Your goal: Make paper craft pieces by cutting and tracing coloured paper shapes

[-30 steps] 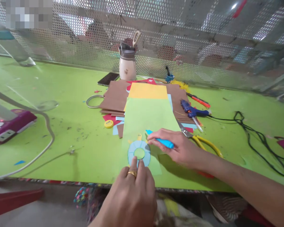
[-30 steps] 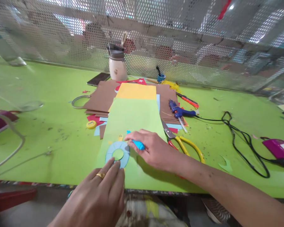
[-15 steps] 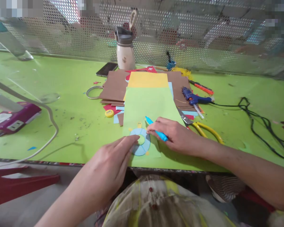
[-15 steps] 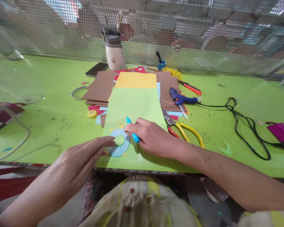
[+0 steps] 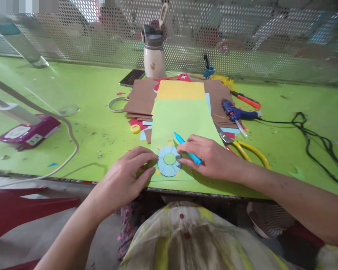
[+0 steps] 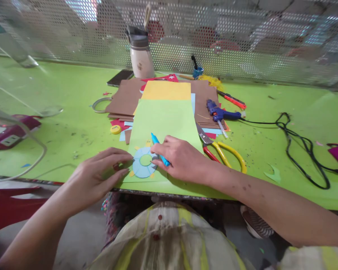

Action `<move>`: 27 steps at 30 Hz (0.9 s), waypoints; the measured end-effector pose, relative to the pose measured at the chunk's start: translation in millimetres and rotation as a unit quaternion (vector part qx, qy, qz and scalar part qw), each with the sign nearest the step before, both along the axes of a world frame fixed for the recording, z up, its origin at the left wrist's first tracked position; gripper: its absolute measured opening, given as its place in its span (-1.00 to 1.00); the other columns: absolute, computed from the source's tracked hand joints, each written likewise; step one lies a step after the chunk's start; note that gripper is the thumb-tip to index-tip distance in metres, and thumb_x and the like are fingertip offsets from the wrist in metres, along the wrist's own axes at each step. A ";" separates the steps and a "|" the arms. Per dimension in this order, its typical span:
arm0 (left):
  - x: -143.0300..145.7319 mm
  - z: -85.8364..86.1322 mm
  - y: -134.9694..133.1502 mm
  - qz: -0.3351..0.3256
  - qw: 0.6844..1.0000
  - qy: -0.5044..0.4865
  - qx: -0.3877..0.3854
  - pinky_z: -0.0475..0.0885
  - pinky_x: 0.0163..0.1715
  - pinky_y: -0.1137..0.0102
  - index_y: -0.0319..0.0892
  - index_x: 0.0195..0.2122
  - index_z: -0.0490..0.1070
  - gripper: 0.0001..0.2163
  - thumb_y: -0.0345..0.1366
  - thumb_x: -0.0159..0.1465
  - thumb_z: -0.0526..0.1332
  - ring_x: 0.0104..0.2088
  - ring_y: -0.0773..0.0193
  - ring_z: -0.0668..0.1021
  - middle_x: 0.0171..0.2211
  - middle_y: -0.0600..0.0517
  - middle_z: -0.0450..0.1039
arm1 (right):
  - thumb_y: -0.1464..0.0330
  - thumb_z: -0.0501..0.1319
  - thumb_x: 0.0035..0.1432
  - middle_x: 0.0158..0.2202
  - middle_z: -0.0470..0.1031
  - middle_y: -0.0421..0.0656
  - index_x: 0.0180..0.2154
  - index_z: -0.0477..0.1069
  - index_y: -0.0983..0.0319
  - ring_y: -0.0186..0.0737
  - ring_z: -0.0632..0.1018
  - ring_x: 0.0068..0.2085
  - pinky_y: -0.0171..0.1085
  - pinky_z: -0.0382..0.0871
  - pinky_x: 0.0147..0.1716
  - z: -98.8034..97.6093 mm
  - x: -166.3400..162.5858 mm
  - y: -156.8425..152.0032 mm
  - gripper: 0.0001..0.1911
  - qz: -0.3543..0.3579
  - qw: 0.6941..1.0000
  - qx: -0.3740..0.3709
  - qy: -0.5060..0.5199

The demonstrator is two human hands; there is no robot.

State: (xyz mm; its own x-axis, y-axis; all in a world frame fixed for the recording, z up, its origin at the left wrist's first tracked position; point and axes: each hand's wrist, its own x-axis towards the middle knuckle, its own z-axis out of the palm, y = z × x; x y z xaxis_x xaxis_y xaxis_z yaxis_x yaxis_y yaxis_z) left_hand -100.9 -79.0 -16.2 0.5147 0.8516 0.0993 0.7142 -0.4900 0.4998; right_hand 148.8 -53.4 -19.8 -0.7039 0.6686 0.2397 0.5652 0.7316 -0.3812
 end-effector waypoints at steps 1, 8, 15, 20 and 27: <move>-0.6 0.7 0.3 -0.003 1.000 0.007 -0.002 0.44 -0.12 0.33 -0.18 -0.04 0.40 -0.76 -0.32 0.33 0.05 -0.17 0.24 0.53 -0.03 -0.08 0.43 | 0.37 0.15 0.30 -0.25 0.51 0.01 -0.10 0.42 0.34 -0.09 0.46 -0.22 -0.18 0.36 -0.20 0.4 -0.4 -0.8 -0.79 0.004 1.000 0.010 -0.008; -0.3 3.4 1.7 -0.021 1.000 0.012 0.017 0.42 -0.03 0.28 -0.21 -0.13 0.45 -0.77 -0.34 0.35 0.02 -0.08 0.20 0.52 -0.06 -0.10 0.47 | 0.12 0.19 0.23 -0.35 0.51 0.01 -0.16 0.43 0.34 0.03 0.46 -0.24 -0.15 0.31 -0.33 8.3 -14.2 -13.2 -0.61 -0.006 0.986 0.090 -0.141; -2.6 0.6 1.4 -0.023 0.999 -0.014 0.037 0.43 -0.09 0.32 -0.22 -0.23 0.48 -0.76 -0.35 0.34 0.01 -0.13 0.21 0.55 -0.14 -0.09 0.53 | 0.22 0.13 0.27 -0.39 0.50 0.02 -0.22 0.40 0.30 0.02 0.47 -0.31 -0.17 0.20 -0.42 11.5 -30.6 -21.9 -0.74 -0.004 0.960 0.159 -0.229; -4.8 -4.0 2.2 -0.040 0.998 -0.009 0.053 0.41 -0.06 0.30 -0.24 -0.20 0.52 -0.74 -0.35 0.32 0.02 -0.12 0.17 0.55 -0.14 -0.11 0.54 | 0.40 0.07 0.30 -0.47 0.47 -0.06 -0.27 0.40 0.30 -0.11 0.42 -0.42 -0.21 0.11 -0.47 7.6 -24.6 -14.3 -0.83 0.033 0.955 0.210 -0.206; -7.6 -8.5 3.3 -0.020 0.998 -0.041 0.031 0.40 -0.05 0.31 -0.25 -0.13 0.51 -0.73 -0.36 0.30 0.03 -0.10 0.17 0.54 -0.10 -0.09 0.53 | 0.51 0.09 0.21 -0.54 0.46 -0.13 -0.32 0.45 0.31 -0.20 0.42 -0.48 -0.26 0.17 -0.48 3.9 -11.1 -8.1 -0.83 0.024 0.972 0.200 -0.124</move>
